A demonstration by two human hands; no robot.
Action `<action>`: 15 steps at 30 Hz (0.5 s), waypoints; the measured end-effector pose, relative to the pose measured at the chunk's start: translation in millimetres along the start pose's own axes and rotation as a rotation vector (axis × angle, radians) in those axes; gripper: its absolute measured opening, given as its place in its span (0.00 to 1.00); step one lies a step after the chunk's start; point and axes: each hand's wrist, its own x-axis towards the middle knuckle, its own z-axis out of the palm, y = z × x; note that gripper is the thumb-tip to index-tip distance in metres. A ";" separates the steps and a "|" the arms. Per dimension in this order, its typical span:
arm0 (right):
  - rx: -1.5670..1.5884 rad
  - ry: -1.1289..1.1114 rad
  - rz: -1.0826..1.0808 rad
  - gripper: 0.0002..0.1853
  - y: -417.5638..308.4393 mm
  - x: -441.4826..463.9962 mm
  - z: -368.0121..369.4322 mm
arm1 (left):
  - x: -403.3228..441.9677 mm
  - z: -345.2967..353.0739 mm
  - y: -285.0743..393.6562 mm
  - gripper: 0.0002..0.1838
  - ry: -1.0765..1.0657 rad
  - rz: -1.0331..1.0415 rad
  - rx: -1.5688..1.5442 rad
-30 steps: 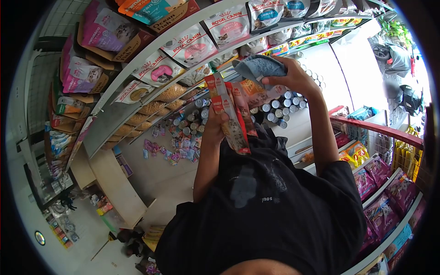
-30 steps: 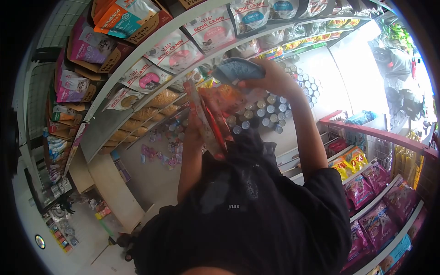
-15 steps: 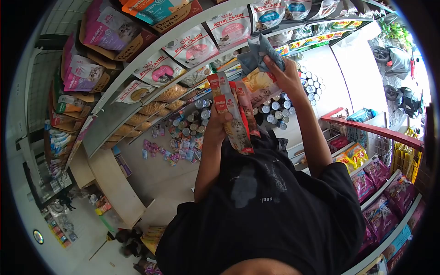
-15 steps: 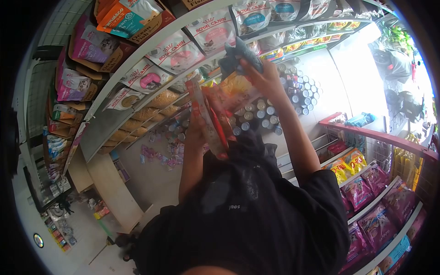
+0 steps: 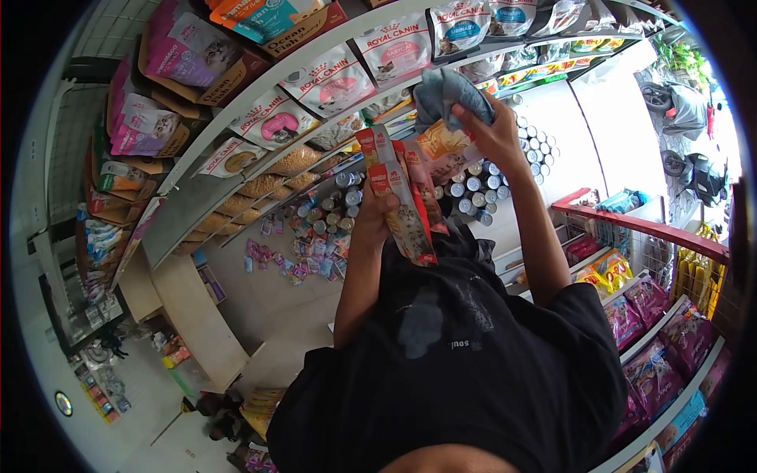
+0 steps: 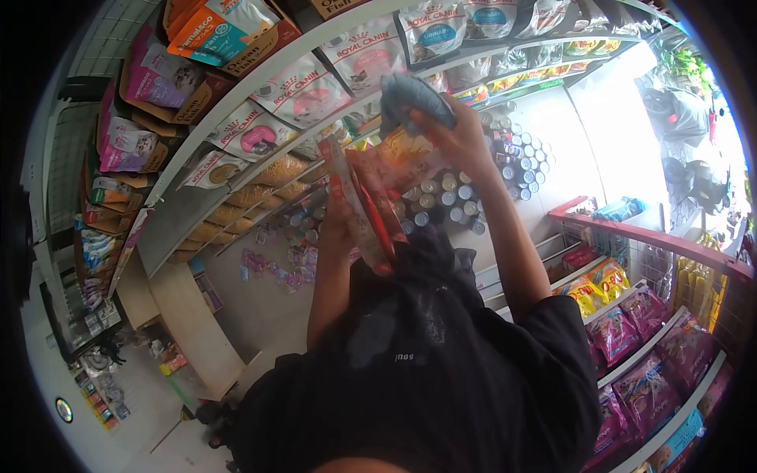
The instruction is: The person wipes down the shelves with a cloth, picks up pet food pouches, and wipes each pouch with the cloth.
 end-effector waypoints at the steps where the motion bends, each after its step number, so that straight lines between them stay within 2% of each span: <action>1: 0.084 0.052 0.056 0.21 1.4 0.2 1.5 | 2.4 -6.5 -2.3 0.39 -0.024 0.001 -0.010; 4: 0.335 0.208 0.225 0.22 5.5 1.0 5.8 | 7.4 -24.2 -7.9 0.39 -0.093 0.006 -0.038; 5: 0.334 0.207 0.228 0.22 4.3 1.4 6.0 | 6.7 -21.0 -7.1 0.39 -0.091 0.005 -0.040; 9: 1.046 0.164 0.307 0.20 -7.8 3.4 5.2 | 1.3 -8.6 -0.9 0.43 -0.036 -0.035 -0.233; 10: 1.048 0.163 0.311 0.20 -6.9 1.8 4.0 | 0.6 -11.3 -1.5 0.43 -0.031 -0.034 -0.233; 14: 0.071 -0.111 0.107 0.20 -2.0 -10.8 -11.5 | 3.7 -28.5 -7.7 0.48 -0.090 -0.097 -0.261; 15: 0.071 -0.109 0.108 0.20 -3.1 -10.9 -11.9 | 3.7 -24.5 -7.5 0.48 -0.090 -0.100 -0.260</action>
